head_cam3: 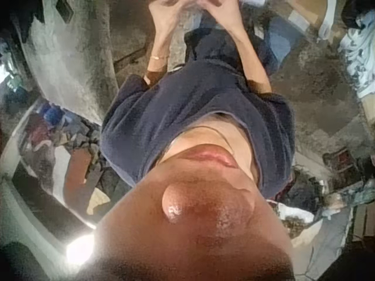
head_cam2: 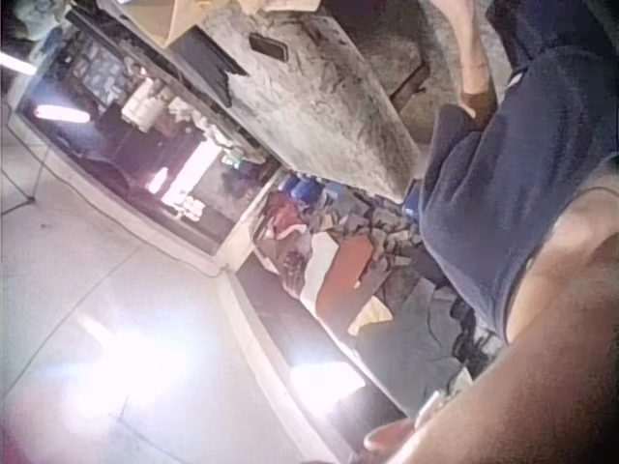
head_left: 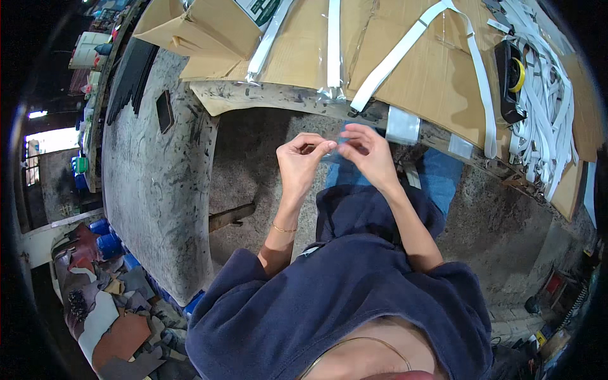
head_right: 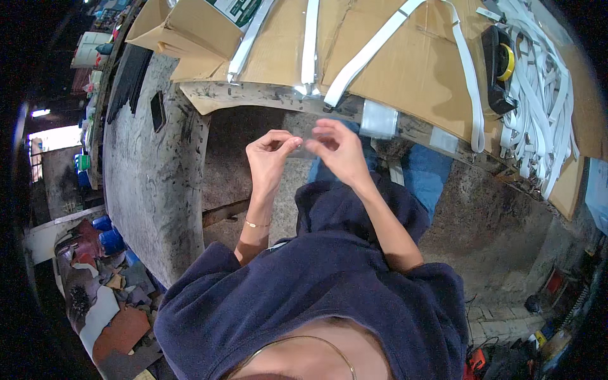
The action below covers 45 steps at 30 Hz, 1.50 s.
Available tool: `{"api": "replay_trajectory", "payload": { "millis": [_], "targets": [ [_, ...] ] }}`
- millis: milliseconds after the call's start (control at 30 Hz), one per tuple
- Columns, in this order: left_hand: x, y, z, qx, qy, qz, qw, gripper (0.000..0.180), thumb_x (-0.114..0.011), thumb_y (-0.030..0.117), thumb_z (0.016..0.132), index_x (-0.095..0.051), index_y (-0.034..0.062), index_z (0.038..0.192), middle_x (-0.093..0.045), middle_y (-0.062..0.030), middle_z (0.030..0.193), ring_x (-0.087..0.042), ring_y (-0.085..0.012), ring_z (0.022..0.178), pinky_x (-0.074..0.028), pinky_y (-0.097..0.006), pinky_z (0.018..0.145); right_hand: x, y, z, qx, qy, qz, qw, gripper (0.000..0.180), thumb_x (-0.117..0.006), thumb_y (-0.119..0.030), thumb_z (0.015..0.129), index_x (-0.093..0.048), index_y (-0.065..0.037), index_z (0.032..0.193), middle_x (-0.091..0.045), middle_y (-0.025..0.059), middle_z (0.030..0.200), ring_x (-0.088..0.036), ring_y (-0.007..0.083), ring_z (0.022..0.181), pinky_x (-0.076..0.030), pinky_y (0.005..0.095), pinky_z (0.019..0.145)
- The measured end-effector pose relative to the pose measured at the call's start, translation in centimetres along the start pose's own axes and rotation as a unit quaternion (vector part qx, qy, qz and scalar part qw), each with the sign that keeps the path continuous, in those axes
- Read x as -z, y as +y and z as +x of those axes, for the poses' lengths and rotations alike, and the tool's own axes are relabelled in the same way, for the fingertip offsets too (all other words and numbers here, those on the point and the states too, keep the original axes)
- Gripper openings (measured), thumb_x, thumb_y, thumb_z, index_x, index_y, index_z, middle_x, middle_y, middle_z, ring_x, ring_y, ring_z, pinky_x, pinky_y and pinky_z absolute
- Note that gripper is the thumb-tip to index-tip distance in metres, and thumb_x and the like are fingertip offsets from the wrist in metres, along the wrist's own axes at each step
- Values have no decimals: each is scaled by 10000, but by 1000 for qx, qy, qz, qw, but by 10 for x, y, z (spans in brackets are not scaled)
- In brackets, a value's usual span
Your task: Assembling and packaging white adjustable fabric straps into plastic sleeves.
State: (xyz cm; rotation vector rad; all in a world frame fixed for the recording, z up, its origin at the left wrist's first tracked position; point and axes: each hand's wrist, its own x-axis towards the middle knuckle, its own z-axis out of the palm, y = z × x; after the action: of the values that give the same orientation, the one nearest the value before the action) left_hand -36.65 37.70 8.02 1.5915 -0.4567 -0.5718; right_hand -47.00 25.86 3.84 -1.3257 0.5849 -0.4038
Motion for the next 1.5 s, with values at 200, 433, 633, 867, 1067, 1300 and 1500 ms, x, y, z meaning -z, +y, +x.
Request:
{"api": "replay_trajectory", "payload": {
  "millis": [200, 433, 633, 867, 1067, 1300, 1500],
  "targets": [
    [3, -16, 15, 18, 18, 35, 999, 100, -741, -38, 762, -691, -36, 849, -653, -32, 769, -579, -64, 692, -466, -198, 615, -1, -32, 29, 49, 179, -295, 937, 427, -674, -213, 845, -536, 71, 1131, -651, 246, 937, -648, 364, 783, -503, 439, 713],
    [-10, -25, 26, 6, 31, 25, 999, 241, -799, -12, 693, -683, -47, 901, -635, -12, 720, -559, -50, 664, -479, -192, 624, 5, -31, 63, 28, 198, -425, 883, 292, -648, -206, 846, -606, 83, 855, -634, 285, 828, -616, 457, 800, -478, 496, 714],
    [-12, -38, 39, 4, 26, 7, 1000, 245, -817, 2, 670, -685, -42, 871, -627, 7, 714, -542, -37, 654, -470, -189, 610, 27, -35, 61, -67, 113, 23, 991, 218, -664, -170, 885, -603, 37, 864, -647, 76, 789, -614, 112, 685, -508, 223, 639],
    [-28, -31, 46, 18, -20, 34, 999, 197, -786, -35, 706, -682, -36, 874, -639, -3, 750, -564, -41, 682, -484, -183, 631, 40, -47, 61, -76, 53, 95, 991, 198, -674, -164, 883, -570, 4, 876, -638, 85, 832, -615, 136, 701, -524, 248, 678],
    [-40, -26, 47, 16, -33, 19, 999, 241, -815, 2, 677, -690, -38, 880, -644, 2, 742, -553, -42, 666, -484, -193, 625, 47, -47, 62, -81, 46, 63, 994, 170, -665, -154, 891, -558, -24, 865, -635, 80, 834, -609, 140, 721, -524, 260, 696],
    [-35, -16, 43, 31, -54, -40, 997, 221, -774, -47, 720, -683, -46, 921, -646, -16, 781, -579, -55, 717, -505, -194, 669, 52, -54, 64, -60, 27, 66, 996, 148, -657, -135, 895, -563, -25, 868, -643, 73, 845, -603, 123, 726, -523, 256, 694],
    [-41, -14, 47, 14, -49, -50, 997, 213, -771, -33, 719, -681, -49, 911, -676, -33, 796, -598, -57, 713, -505, -200, 679, 57, -53, 66, -71, -20, 80, 994, 134, -662, -121, 889, -577, -18, 900, -658, 85, 866, -612, 125, 723, -521, 250, 684]
  ]
}}
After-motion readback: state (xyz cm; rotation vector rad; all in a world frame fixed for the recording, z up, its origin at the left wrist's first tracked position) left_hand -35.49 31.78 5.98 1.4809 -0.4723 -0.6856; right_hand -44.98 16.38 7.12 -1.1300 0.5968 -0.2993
